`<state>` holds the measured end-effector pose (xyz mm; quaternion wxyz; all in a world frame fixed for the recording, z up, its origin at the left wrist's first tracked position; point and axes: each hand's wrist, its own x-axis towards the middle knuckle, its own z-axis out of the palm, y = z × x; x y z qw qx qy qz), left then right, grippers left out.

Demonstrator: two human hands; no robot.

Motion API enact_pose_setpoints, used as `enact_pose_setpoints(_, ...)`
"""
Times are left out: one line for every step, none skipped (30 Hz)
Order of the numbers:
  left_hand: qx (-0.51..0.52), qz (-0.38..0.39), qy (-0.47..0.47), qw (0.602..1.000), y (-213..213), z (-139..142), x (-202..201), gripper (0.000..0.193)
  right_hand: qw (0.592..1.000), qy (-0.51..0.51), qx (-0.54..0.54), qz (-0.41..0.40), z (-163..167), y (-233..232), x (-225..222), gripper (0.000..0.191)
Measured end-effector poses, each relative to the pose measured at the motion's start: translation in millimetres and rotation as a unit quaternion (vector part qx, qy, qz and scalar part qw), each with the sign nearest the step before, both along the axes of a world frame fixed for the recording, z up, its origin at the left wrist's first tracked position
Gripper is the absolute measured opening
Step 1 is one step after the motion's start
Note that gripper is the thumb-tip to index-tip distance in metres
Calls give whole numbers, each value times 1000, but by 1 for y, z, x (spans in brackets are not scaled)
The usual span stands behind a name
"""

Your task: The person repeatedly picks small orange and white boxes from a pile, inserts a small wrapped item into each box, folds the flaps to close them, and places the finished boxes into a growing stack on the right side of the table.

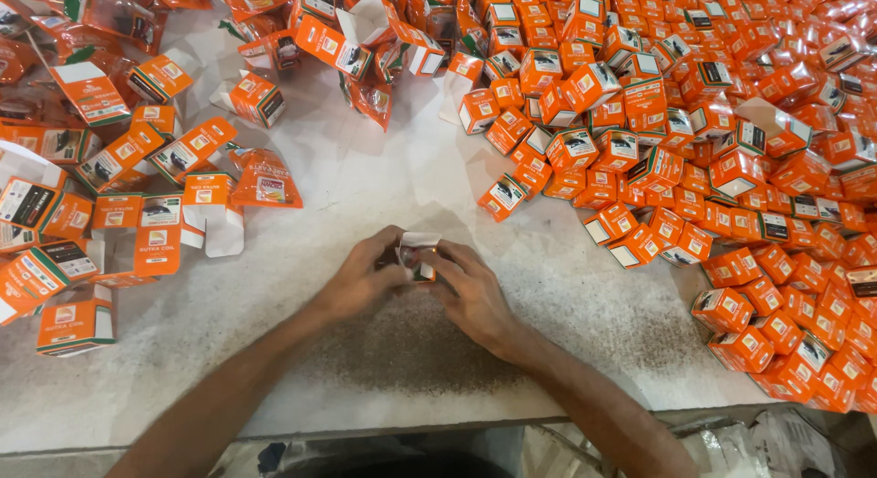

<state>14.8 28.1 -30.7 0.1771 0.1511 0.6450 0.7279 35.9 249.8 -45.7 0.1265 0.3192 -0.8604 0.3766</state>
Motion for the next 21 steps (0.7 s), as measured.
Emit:
enact_pose_setpoints(14, -13, -41, 999, -5, 2, -4, 20, 1000, 6, 10, 3, 2, -1, 0, 59)
enact_pose_setpoints(29, -26, -80, 996, -10, 4, -9, 20, 1000, 5, 9, 1, 3, -2, -1, 59)
enact_pose_setpoints(45, -37, -120, 991, -13, 6, -12, 22, 1000, 2, 9, 0, 4, -3, -1, 59)
enact_pose_setpoints(18, -27, -108, 994, -12, 6, -14, 22, 1000, -1, 8, -1, 5, -4, -1, 59)
enact_pose_setpoints(-10, -19, -96, 995, -11, 7, -17, 23, 1000, -5, 3, 0, 5, -4, -1, 57)
enact_pose_setpoints(-38, -13, -83, 996, -8, 7, -18, 25, 1000, -9, -2, -2, 5, -5, -1, 56)
enact_pose_setpoints(-70, -9, -85, 994, -5, 7, -19, 26, 1000, -12, -8, -4, 5, -5, -1, 54)
enact_pose_setpoints(-103, -6, -86, 991, -2, 7, -19, 28, 1000, -23, -14, -9, 5, -5, 0, 53)
enact_pose_setpoints(-133, -1, -88, 987, 2, 7, -19, 30, 999, -34, -17, -13, 5, -5, 1, 52)
enact_pose_setpoints(-147, 5, -87, 985, 5, 7, -19, 30, 999, -44, -21, -15, 5, -5, 1, 51)
enact_pose_setpoints(-160, 11, -87, 983, 7, 7, -17, 31, 997, -59, -32, -23, 4, -5, 2, 49)
enact_pose_setpoints(-173, 17, -87, 981, 9, 7, -15, 32, 996, -73, -44, -30, 4, -5, 2, 47)
enact_pose_setpoints(-187, 58, -24, 980, 11, 7, -12, 33, 994, -85, -55, -38, 4, -5, 1, 46)
enact_pose_setpoints(-199, 99, 38, 974, 12, 6, -7, 34, 996, -73, -50, -31, 4, -5, 1, 46)
enact_pose_setpoints(-211, 141, 100, 962, 12, 5, -2, 37, 997, -61, -46, -23, 3, -4, 1, 46)
enact_pose_setpoints(-196, 131, 191, 953, 10, 4, 4, 34, 998, -50, -41, -16, 2, -4, 0, 47)
enact_pose_setpoints(-179, 120, 282, 935, 7, 4, 9, 32, 997, -59, -46, -19, 1, -3, 0, 48)
enact_pose_setpoints(-160, 106, 370, 909, 4, 3, 12, 31, 996, -70, -50, -23, 0, -1, -1, 49)
enact_pose_setpoints(-169, 85, 408, 893, 1, 3, 14, 33, 995, -83, -55, -27, -2, 0, 0, 51)
enact_pose_setpoints(-178, 65, 443, 876, -4, 3, 15, 37, 991, -109, -74, -19, -4, 1, 1, 54)
enact_pose_setpoints(-187, 46, 480, 856, -7, 3, 15, 41, 987, -132, -93, -11, -6, 2, 1, 58)
